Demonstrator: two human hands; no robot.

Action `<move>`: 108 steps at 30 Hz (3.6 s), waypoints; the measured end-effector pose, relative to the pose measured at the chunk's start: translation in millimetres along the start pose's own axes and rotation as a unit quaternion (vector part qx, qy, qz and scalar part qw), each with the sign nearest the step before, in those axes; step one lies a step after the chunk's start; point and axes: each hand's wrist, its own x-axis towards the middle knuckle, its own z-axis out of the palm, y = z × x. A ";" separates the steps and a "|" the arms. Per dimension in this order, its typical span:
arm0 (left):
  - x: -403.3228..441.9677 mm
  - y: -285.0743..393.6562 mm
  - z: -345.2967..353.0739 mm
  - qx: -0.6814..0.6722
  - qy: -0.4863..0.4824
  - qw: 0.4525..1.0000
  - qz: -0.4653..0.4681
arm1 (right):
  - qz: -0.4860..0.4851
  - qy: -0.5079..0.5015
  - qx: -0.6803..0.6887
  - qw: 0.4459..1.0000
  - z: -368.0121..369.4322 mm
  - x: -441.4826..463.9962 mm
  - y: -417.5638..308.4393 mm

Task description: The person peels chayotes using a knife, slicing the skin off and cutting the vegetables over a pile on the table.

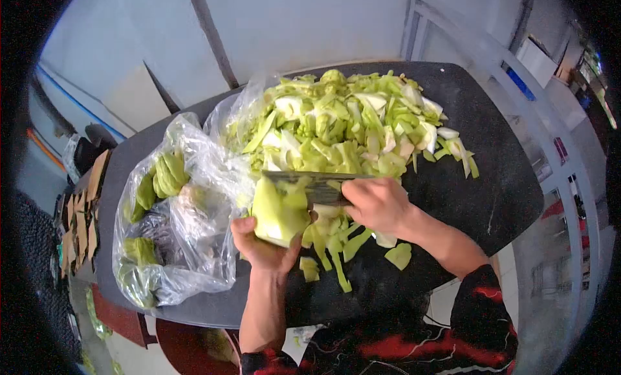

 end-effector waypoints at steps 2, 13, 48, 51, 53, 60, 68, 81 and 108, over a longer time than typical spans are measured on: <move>0.2 -2.3 3.2 -0.010 0.032 0.999 0.018 | -0.054 0.005 -0.005 0.999 -11.0 3.8 -16.8; 4.2 3.4 1.3 -0.036 -0.102 0.994 -0.021 | 0.029 0.002 -0.102 0.994 12.8 -5.7 22.7; 2.8 -6.1 -1.8 -0.015 0.060 0.998 -0.002 | -0.072 0.012 -0.031 0.997 6.4 -2.9 -10.3; 3.9 -0.3 -5.5 -0.037 -0.007 0.999 -0.029 | 0.048 -0.010 -0.008 0.999 16.6 -4.4 9.4; 5.8 -0.8 -4.6 -0.059 0.007 0.998 -0.012 | 0.040 0.000 0.000 0.999 9.6 -3.2 4.1; 8.2 -5.9 -3.1 -0.115 0.026 0.993 0.001 | -0.121 0.037 -0.060 0.990 -2.0 -1.6 -29.4; 8.2 -9.2 -15.3 -0.106 -0.014 0.994 -0.019 | -0.195 0.078 -0.117 0.971 -2.3 -1.5 -43.4; 3.5 12.5 -3.2 -0.032 -0.023 0.999 0.002 | -0.106 0.029 -0.084 0.990 -6.4 -3.6 -22.0; 3.0 -7.0 -6.9 -0.092 0.103 0.990 0.007 | -0.090 0.020 -0.022 0.996 1.6 -3.1 -19.7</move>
